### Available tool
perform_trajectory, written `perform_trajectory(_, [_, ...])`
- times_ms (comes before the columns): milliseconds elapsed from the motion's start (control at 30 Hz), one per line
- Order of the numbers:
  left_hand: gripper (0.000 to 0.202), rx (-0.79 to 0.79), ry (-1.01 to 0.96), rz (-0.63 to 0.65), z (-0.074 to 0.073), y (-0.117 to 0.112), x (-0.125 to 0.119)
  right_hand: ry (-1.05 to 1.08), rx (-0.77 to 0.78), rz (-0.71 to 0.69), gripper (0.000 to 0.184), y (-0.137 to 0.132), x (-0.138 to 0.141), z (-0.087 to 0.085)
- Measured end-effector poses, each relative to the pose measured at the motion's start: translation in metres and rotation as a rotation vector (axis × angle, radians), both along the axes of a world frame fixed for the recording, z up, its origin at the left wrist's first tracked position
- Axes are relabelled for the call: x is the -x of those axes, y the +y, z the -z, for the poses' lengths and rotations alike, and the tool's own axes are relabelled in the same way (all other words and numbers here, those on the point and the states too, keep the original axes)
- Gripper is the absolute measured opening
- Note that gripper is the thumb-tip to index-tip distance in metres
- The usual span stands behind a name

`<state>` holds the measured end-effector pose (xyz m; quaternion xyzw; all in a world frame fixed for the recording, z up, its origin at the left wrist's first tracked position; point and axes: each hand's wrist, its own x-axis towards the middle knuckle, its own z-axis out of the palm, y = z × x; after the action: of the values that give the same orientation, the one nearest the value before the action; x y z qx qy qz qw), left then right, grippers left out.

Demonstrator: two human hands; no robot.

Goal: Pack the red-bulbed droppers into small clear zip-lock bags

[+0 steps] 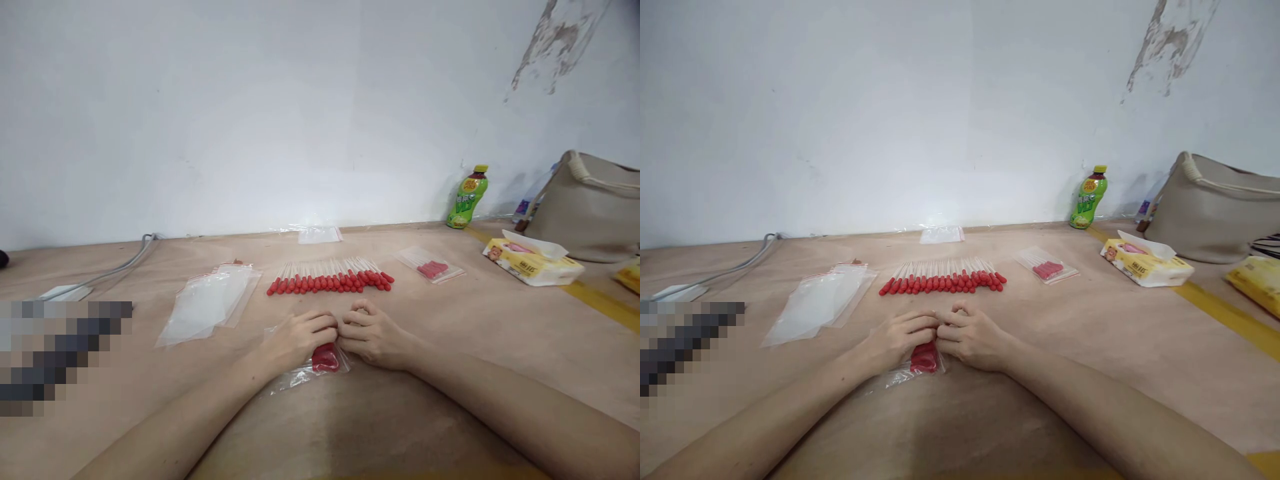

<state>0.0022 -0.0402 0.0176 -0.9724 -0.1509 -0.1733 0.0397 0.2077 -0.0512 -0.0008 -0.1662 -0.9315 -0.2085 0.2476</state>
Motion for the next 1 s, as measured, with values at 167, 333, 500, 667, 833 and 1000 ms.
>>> perform_trajectory(167, [0.022,0.051,-0.137,-0.083,-0.014,0.001,0.009,-0.007,0.140,0.001,0.017,0.000,-0.007,-0.007])
perform_trajectory(333, [0.023,0.058,-0.172,-0.114,-0.022,0.004,0.017,0.105,0.516,0.051,0.011,-0.008,-0.006,-0.017])
perform_trajectory(500, [0.025,0.203,-0.067,-0.148,-0.017,-0.003,0.013,0.338,0.744,0.117,0.018,-0.008,0.007,-0.012])
perform_trajectory(667, [0.054,0.491,-0.081,-0.323,-0.009,-0.025,0.021,0.352,0.758,0.205,0.012,-0.007,0.020,-0.006])
perform_trajectory(833, [0.067,0.566,-0.167,-0.373,0.006,-0.033,0.032,0.299,0.795,0.275,0.010,-0.009,0.024,-0.009])
perform_trajectory(1000, [0.064,0.540,-0.202,-0.333,0.009,-0.024,0.028,0.388,0.928,0.218,0.020,-0.012,0.020,-0.013])
